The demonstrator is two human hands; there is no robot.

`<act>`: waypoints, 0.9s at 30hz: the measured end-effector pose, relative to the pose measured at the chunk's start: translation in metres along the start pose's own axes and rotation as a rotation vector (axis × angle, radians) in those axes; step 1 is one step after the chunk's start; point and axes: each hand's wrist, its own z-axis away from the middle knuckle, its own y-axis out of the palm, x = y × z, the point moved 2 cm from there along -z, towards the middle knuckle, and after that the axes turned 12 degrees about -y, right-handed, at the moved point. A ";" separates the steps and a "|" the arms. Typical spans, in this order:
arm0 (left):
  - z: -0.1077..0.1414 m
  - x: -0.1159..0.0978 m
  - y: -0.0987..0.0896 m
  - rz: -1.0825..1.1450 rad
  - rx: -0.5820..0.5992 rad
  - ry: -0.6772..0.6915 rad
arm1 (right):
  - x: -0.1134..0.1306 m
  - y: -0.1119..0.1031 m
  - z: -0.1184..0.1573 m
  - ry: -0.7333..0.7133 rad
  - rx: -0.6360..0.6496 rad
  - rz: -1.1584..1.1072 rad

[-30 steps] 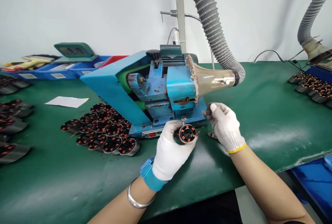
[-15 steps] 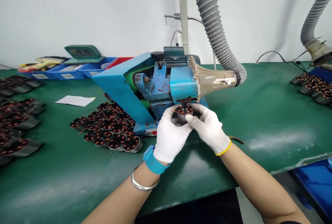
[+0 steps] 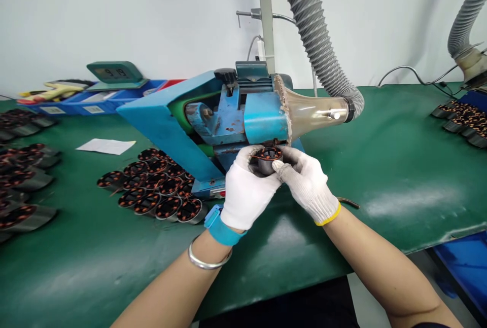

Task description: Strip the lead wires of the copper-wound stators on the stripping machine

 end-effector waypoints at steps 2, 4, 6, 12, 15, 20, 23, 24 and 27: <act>0.000 0.003 0.002 -0.003 -0.030 0.017 | -0.002 0.000 0.000 -0.009 -0.002 -0.039; -0.001 0.006 0.004 -0.014 -0.055 0.035 | -0.004 0.000 -0.001 -0.018 0.001 -0.057; -0.001 0.008 0.005 -0.016 -0.060 0.040 | -0.005 0.001 0.000 -0.029 0.005 -0.053; 0.018 0.016 0.000 0.014 -0.075 0.093 | -0.001 -0.004 0.016 -0.041 0.014 0.039; 0.031 0.021 -0.002 -0.011 -0.019 0.141 | 0.007 -0.008 0.025 -0.180 0.059 0.204; 0.035 0.027 0.002 -0.039 -0.004 0.143 | 0.005 -0.022 0.017 -0.014 -0.144 0.203; 0.033 0.029 0.005 -0.028 -0.058 0.076 | -0.003 -0.035 0.007 0.043 -0.437 -0.037; 0.033 0.030 0.005 -0.025 -0.078 0.049 | -0.006 -0.037 0.006 0.043 -0.469 -0.069; 0.035 0.031 0.005 0.033 -0.082 -0.010 | -0.012 -0.028 0.011 0.148 -0.238 0.024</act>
